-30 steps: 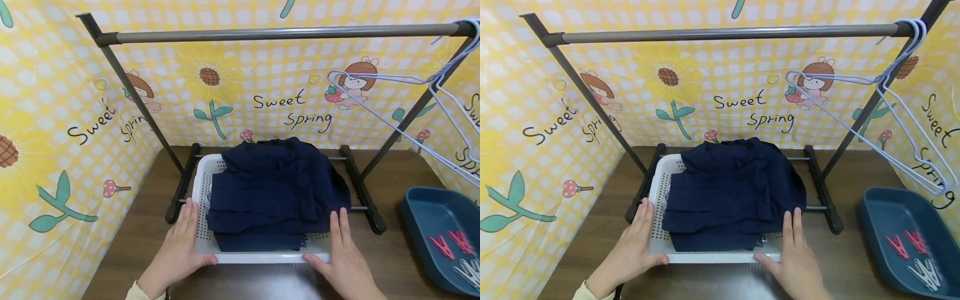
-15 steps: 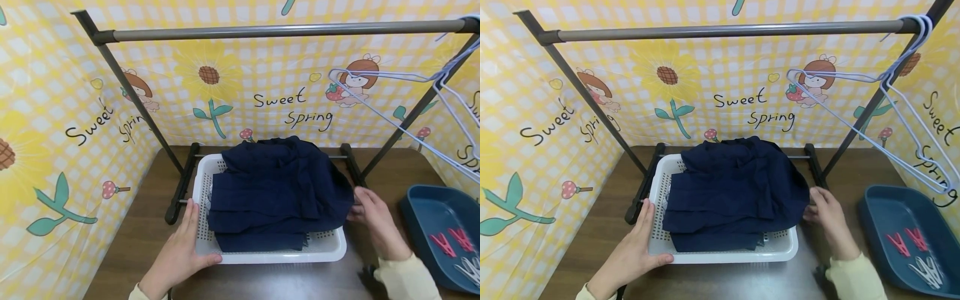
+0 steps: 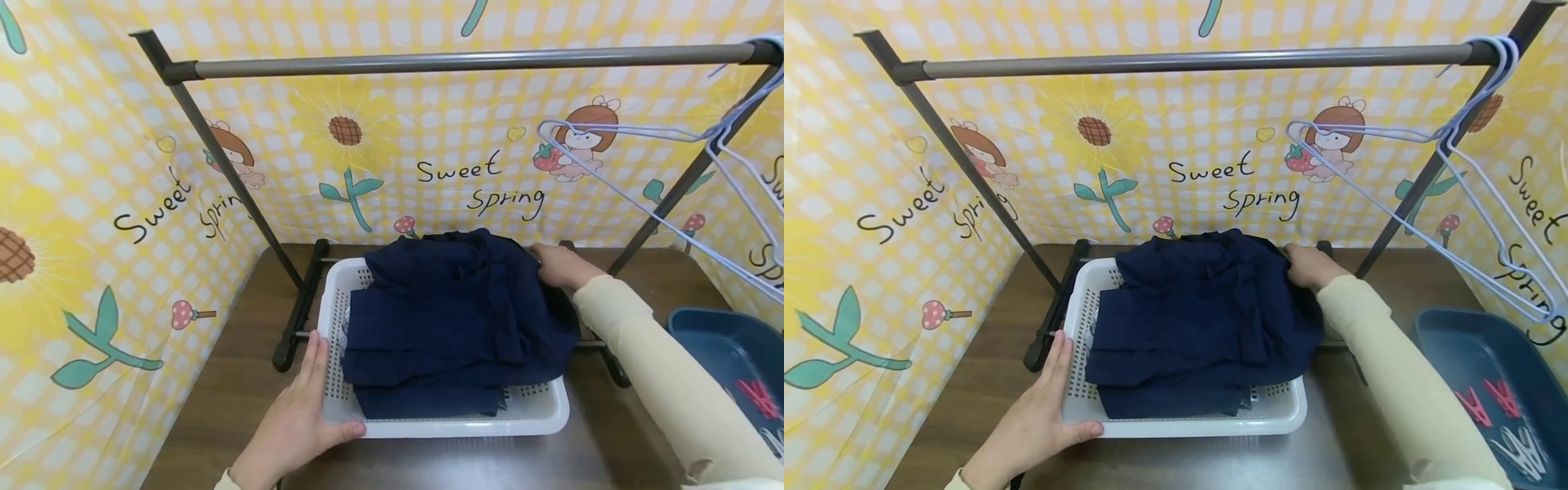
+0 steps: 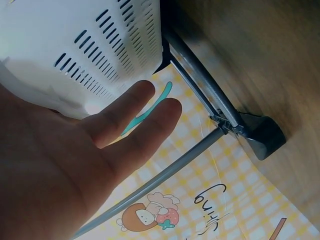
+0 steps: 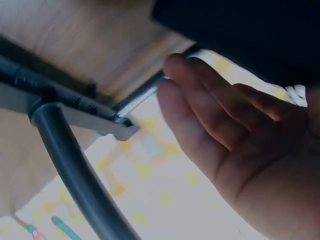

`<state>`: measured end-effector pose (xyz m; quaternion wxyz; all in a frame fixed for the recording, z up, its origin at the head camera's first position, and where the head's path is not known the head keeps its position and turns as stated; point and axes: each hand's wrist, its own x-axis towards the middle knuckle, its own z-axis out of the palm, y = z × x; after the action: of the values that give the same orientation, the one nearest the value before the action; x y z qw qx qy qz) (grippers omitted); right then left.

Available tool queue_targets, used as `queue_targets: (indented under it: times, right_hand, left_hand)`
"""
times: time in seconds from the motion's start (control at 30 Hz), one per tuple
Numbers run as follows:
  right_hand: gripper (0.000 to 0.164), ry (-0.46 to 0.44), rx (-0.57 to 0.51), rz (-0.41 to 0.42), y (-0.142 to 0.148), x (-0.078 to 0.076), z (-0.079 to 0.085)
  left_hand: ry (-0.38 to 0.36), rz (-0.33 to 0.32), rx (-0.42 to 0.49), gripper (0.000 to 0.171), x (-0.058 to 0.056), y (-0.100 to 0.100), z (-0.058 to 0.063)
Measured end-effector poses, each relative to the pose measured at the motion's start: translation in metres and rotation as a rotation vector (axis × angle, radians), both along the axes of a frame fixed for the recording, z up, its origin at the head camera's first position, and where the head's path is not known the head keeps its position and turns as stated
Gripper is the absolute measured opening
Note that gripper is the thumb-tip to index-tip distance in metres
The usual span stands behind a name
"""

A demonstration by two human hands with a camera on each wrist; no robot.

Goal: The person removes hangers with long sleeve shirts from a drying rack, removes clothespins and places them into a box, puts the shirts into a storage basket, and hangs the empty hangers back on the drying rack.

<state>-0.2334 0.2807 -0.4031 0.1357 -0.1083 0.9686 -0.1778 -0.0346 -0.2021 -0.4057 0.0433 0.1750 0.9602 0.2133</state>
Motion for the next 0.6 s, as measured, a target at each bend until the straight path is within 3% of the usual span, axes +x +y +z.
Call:
queue_targets:
  times: [0.1, 0.17, 0.27, 0.4, 0.5, 0.6]
  right_hand:
    - [0.027, 0.063, 0.001, -0.017, 0.003, -0.013, -0.006]
    - [0.03, 0.079, -0.058, -0.085, 0.009, -0.012, -0.005]
    - [0.04, 0.082, -0.207, -0.24, 0.018, 0.002, 0.013]
    - [0.055, 0.199, -0.419, -0.475, 0.026, 0.033, 0.05]
    - [0.059, 0.302, -0.696, -0.58, 0.026, 0.057, 0.078]
    - [0.049, 0.29, -1.218, -0.524, 0.022, 0.076, 0.101]
  left_hand:
    - [0.001, 0.0, 0.005, 0.132, 0.001, 0.0, 0.0]
    - [-0.016, 0.0, 0.006, 0.132, 0.002, 0.003, -0.001]
    - [-0.031, -0.002, 0.0, 0.132, 0.003, 0.006, -0.001]
    - [-0.009, 0.0, -0.008, 0.132, 0.004, 0.006, -0.001]
    - [0.015, -0.004, -0.005, 0.132, 0.004, 0.005, 0.0]
    - [0.021, -0.006, -0.001, 0.131, 0.003, 0.004, 0.0]
